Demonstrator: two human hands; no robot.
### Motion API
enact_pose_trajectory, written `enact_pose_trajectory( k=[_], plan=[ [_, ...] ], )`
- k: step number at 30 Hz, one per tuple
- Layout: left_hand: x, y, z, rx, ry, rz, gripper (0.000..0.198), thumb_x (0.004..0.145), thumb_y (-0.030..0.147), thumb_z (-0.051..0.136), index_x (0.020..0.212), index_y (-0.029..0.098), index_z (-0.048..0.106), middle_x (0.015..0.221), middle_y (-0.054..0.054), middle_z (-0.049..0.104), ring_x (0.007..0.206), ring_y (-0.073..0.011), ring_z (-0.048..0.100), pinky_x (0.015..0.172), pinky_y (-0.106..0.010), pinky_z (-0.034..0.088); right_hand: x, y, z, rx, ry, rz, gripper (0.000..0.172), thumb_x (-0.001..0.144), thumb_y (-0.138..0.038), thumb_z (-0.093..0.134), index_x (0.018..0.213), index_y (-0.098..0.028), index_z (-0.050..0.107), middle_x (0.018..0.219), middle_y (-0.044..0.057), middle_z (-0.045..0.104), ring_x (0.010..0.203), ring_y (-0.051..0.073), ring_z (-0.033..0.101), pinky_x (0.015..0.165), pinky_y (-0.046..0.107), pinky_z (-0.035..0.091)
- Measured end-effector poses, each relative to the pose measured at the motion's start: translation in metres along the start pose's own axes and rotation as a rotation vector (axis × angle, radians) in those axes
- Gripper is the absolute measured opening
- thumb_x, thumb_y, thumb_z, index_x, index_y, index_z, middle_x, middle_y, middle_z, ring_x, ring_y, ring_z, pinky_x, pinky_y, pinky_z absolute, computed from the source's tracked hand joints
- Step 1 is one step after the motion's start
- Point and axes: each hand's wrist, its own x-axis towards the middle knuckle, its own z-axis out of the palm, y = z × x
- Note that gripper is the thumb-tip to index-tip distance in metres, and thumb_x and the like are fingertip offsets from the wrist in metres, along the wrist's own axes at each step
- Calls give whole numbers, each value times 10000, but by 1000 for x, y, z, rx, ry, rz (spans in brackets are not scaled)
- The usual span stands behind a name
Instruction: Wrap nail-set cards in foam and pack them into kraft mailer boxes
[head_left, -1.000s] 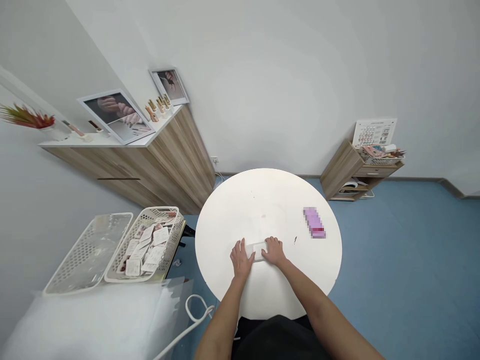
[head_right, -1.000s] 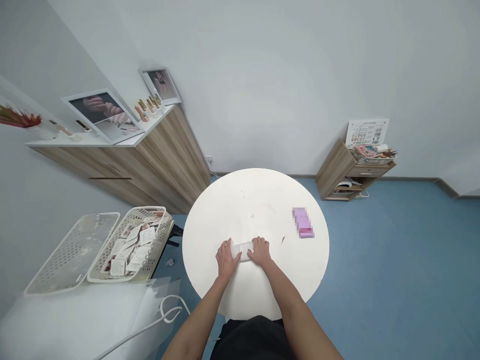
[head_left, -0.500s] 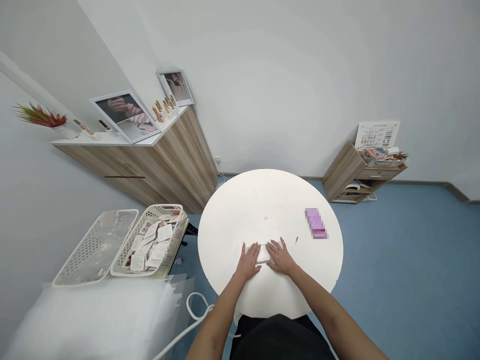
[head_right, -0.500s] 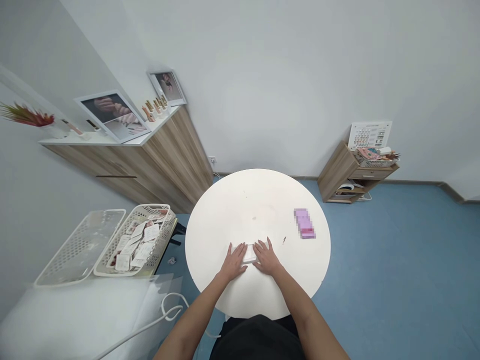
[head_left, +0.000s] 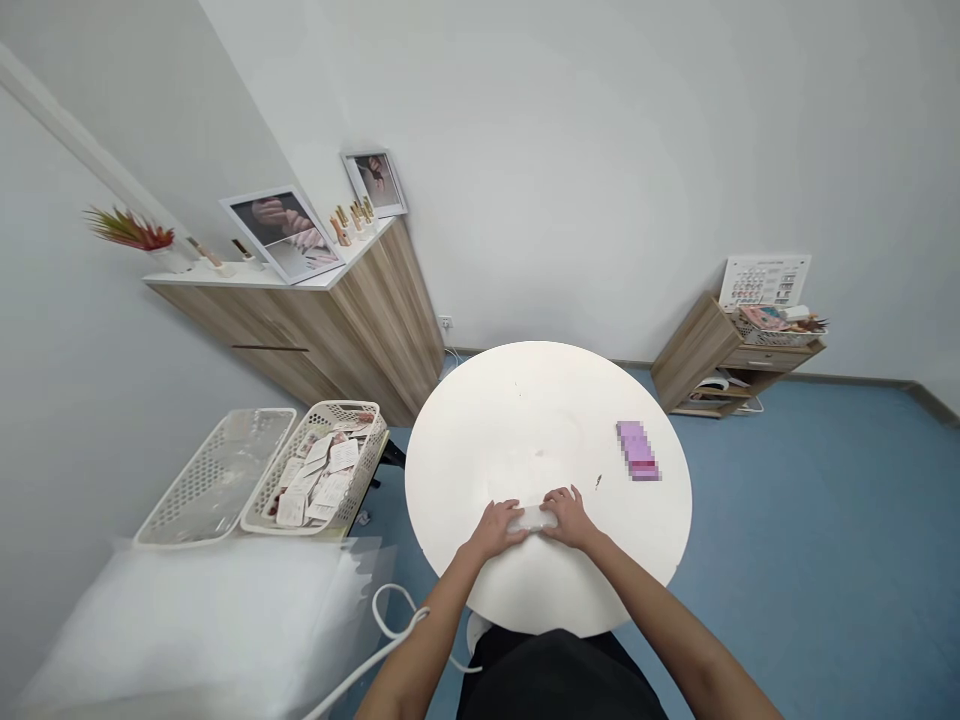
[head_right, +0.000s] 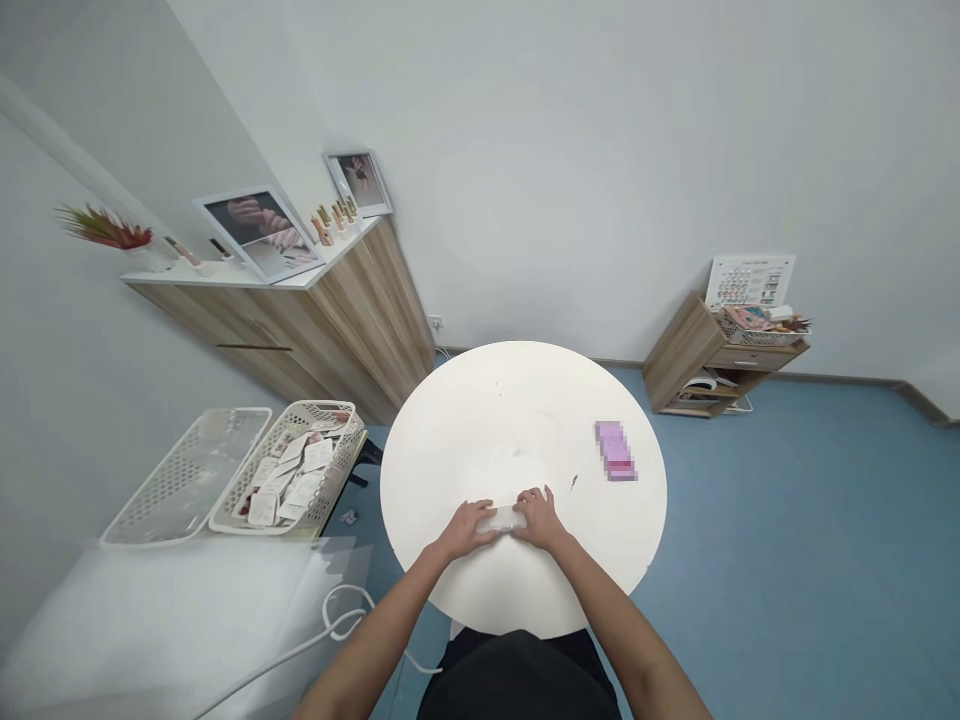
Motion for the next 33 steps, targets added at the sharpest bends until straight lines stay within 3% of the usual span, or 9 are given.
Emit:
enact_pose_trajectory(
  k=[5, 9, 14, 17, 19, 21, 25, 29, 33],
  plan=[
    [9, 13, -22, -104, 85, -130, 342, 928, 473, 456, 998, 250, 705, 929, -31, 731, 884, -212, 658, 811, -301, 447, 30, 8, -12, 90, 0, 148, 267, 800, -487, 637, 968, -291, 704, 1099, 19, 664, 1118, 237, 512, 1070, 461, 227],
    [21, 15, -23, -2, 165, -316, 310, 958, 407, 423, 1028, 236, 671, 869, -40, 715, 848, -216, 659, 745, -293, 446, 55, 11, -7, 58, 16, 274, 304, 841, -515, 586, 985, -271, 693, 1084, 49, 649, 1087, 241, 526, 928, 380, 342],
    [30, 8, -13, 137, 230, -358, 335, 918, 284, 469, 1223, 208, 586, 1179, -114, 643, 1117, -279, 583, 935, -404, 444, 75, 12, 5, 0, 60, 323, 322, 857, -508, 573, 1017, -247, 671, 1082, 82, 634, 1088, 271, 521, 855, 390, 379],
    [27, 3, -2, 337, 289, -173, 497, 885, 181, 455, 1380, 219, 452, 1452, -122, 457, 1340, -301, 408, 1102, -513, 306, 80, 15, 12, -29, 87, 305, 322, 868, -504, 555, 1023, -240, 656, 1110, 99, 610, 1086, 284, 514, 838, 397, 399],
    [22, 0, 9, 431, 243, 8, 579, 873, 117, 403, 1435, 254, 377, 1529, -76, 372, 1422, -269, 295, 1162, -544, 190, 79, 19, 17, -65, 128, 280, 334, 868, -492, 552, 1079, -244, 626, 1137, 105, 588, 1087, 290, 509, 840, 399, 410],
    [16, -1, 21, 468, 183, 78, 670, 852, 80, 366, 1490, 262, 276, 1561, -57, 320, 1451, -246, 239, 1174, -561, 137, 74, 25, 25, -92, 208, 276, 391, 866, -477, 546, 1178, -242, 571, 1170, 123, 565, 1087, 309, 505, 845, 411, 417],
    [8, 0, 41, 463, 139, -9, 778, 799, 88, 386, 1532, 192, 149, 1602, -85, 190, 1476, -260, 152, 1175, -559, 127, 49, 43, 47, -46, 459, 369, 567, 873, -476, 484, 1352, -177, 426, 1205, 203, 540, 1097, 386, 505, 862, 479, 415],
    [10, 2, 48, 432, 107, -22, 765, 809, 135, 409, 1529, 154, 151, 1600, -113, 183, 1478, -265, 136, 1181, -540, 125, 24, 55, 64, 205, 440, 541, 664, 845, -517, 455, 1334, -69, 416, 1182, 265, 555, 1088, 428, 558, 884, 530, 420],
    [13, 1, 50, 394, 101, -18, 712, 841, 146, 391, 1522, 141, 181, 1590, -132, 206, 1468, -270, 181, 1178, -519, 152, 26, 45, 71, 732, 517, 696, 591, 734, -641, 539, 1020, -124, 563, 822, 157, 648, 732, 333, 660, 668, 462, 504]
  ],
)
